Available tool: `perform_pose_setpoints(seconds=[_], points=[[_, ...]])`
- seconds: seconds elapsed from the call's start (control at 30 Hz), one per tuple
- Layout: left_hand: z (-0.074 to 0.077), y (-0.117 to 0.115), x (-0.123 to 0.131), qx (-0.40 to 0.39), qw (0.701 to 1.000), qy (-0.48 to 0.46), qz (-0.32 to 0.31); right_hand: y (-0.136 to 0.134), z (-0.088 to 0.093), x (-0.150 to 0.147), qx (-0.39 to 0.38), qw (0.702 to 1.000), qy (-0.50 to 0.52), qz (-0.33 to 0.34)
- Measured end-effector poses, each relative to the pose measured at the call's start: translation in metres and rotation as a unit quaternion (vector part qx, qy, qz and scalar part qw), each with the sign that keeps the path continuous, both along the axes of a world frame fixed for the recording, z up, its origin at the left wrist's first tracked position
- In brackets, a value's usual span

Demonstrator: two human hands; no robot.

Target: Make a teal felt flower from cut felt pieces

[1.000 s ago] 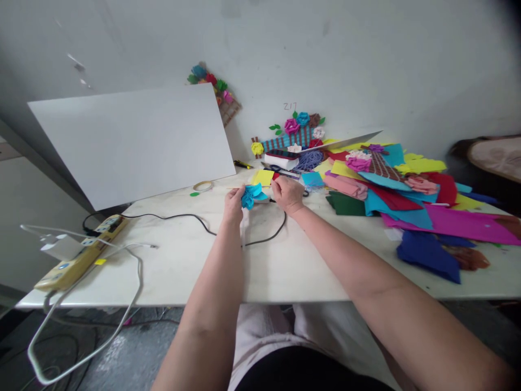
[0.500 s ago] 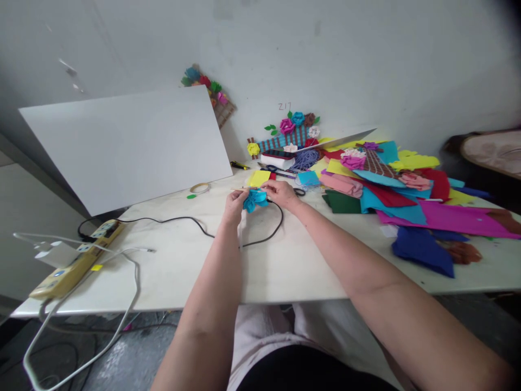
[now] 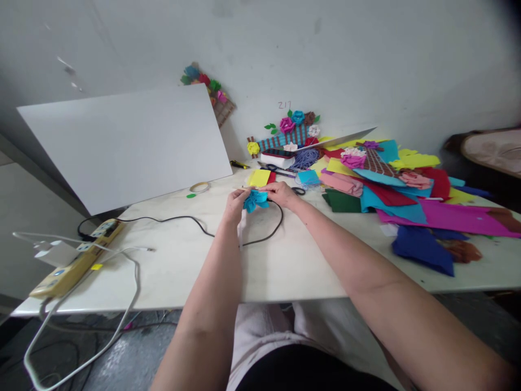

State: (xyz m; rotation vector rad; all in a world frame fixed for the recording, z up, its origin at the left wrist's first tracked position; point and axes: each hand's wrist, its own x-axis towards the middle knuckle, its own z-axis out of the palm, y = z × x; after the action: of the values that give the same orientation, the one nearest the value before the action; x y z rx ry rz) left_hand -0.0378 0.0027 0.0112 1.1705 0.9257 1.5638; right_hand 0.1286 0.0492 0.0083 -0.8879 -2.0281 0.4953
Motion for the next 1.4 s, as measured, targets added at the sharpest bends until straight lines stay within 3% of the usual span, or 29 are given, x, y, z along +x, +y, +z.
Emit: perform_pose_setpoints(seconds=[0.27,0.5,0.73,0.97,1.4], points=[[0.002,-0.003,0.001,-0.043,0.999,-0.016,-0.012,-0.009,0.009,0.0,0.024,0.997,-0.044,-0.059],[-0.003,0.001,-0.003,-0.035,0.999,-0.034,0.002,-0.019,0.015,-0.004,0.02,0.993,-0.067,-0.094],[-0.002,-0.003,-0.002,-0.033,0.998,-0.029,-0.053,-0.015,0.011,-0.005,0.017,0.991,-0.068,-0.116],[0.002,-0.004,0.0,-0.041,0.999,-0.029,-0.007,-0.021,0.015,-0.007,0.006,0.988,-0.083,-0.132],[0.006,-0.005,0.003,-0.023,0.998,-0.049,0.015,-0.015,0.01,-0.008,-0.013,0.99,-0.046,-0.135]])
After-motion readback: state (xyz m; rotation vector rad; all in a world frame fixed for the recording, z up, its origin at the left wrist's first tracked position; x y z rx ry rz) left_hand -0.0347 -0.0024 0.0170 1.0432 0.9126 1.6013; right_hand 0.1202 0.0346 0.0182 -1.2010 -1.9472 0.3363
